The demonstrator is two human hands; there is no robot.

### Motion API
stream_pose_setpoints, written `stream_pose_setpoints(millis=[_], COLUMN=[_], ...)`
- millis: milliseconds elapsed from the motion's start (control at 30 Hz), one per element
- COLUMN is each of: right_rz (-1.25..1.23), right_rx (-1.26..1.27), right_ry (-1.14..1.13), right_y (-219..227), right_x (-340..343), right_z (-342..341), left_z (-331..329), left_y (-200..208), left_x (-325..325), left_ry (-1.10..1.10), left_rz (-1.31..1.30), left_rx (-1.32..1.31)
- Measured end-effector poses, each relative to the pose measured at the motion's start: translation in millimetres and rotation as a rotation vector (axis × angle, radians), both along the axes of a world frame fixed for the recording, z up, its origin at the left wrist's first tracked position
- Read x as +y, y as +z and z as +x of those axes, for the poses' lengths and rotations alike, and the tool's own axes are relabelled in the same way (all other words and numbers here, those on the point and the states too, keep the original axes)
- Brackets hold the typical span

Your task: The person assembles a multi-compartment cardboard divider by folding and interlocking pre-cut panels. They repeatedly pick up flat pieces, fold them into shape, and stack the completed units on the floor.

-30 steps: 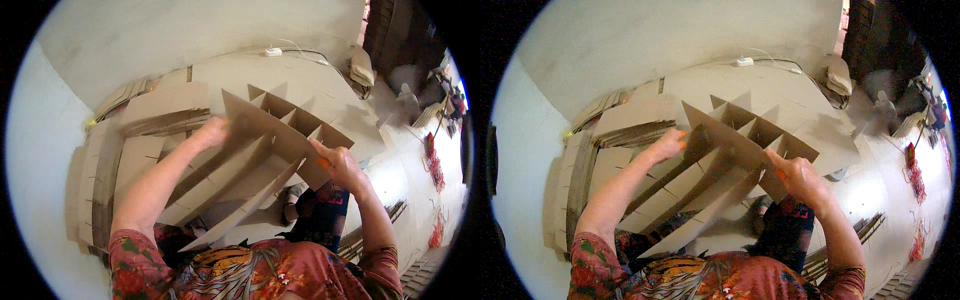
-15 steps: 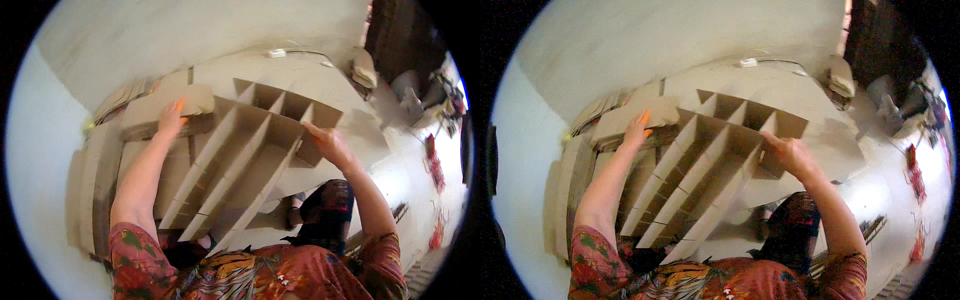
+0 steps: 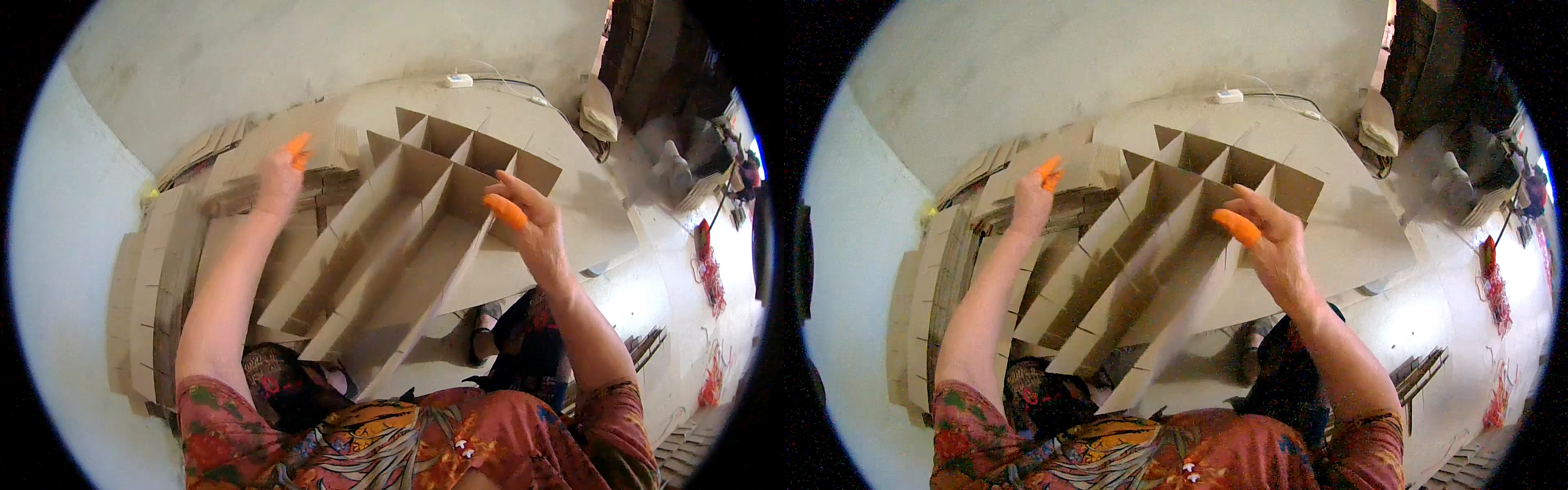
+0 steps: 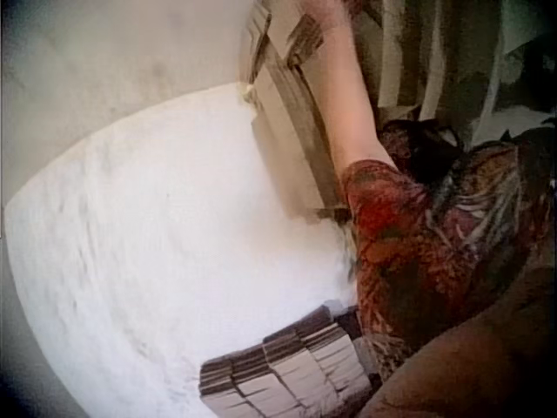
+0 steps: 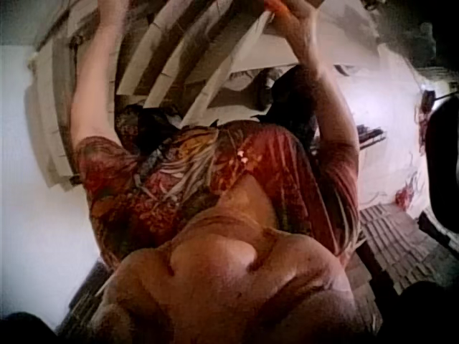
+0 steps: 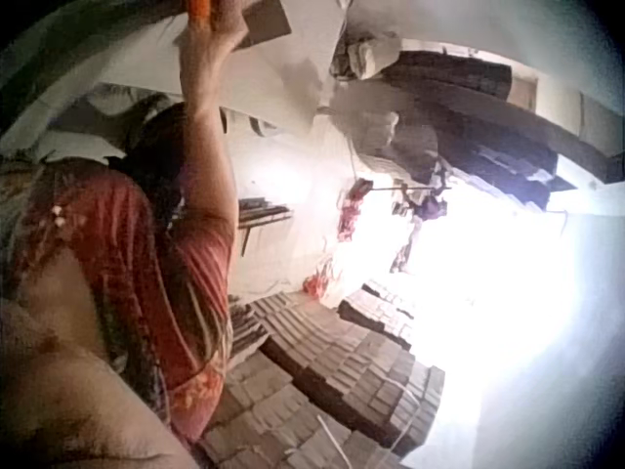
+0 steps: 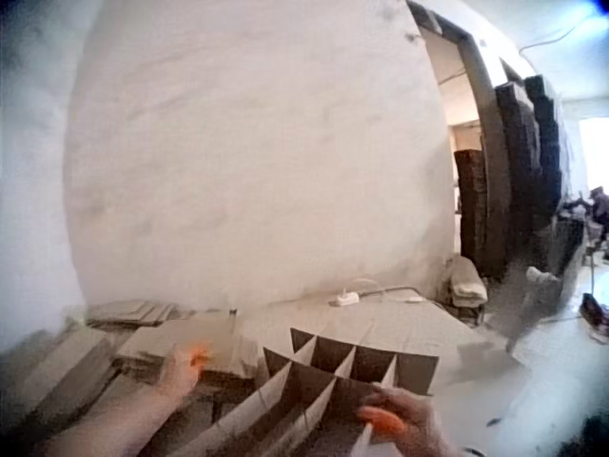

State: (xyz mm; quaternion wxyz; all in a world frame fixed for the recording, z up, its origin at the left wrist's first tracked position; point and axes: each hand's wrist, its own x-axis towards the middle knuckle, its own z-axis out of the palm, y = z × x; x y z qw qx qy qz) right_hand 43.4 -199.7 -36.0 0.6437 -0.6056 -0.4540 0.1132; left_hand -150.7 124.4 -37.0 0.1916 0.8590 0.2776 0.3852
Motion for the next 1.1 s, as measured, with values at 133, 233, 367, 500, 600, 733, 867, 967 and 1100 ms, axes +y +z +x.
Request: stream_pose_setpoints(millis=[133, 233, 367, 500, 600, 733, 867, 967, 1100], right_rz=[0.096, 0.163, 0.221, 0.12, -0.07, -0.007, -0.181, -0.288, -0.338], right_rx=[0.762, 0.788, 0.464, 0.115, -0.174, -0.128, -0.095, -0.097, 0.002], right_ry=[0.26, 0.095, 0.055, 0.02, -0.127, -0.085, -0.064, -0.064, -0.021], right_y=[17, 11, 2, 13, 4, 6, 6, -36, -63], right_x=[21, 17, -22, -45, -50, -53, -48, -42, -50], right_z=[-28, -16, 19, 19, 17, 14, 11, 27, 24], left_z=[11, 15, 19, 8, 11, 18, 10, 9, 5], left_y=[10, 18, 20, 15, -9, -5, -18, -46, -48], left_x=[-114, -162, -115, -28, -4, -18, -10, 0, -2], left_ry=[-0.475, -0.69, -0.287, -0.078, -0.23, -0.163, -0.136, -0.109, 0.006], left_rz=[0.464, 0.47, 0.233, -0.324, -0.568, -0.568, -0.654, -0.711, -0.621], left_rx=[0.008, 0.11, -0.108, -0.249, -0.287, -0.275, -0.197, -0.012, 0.233])
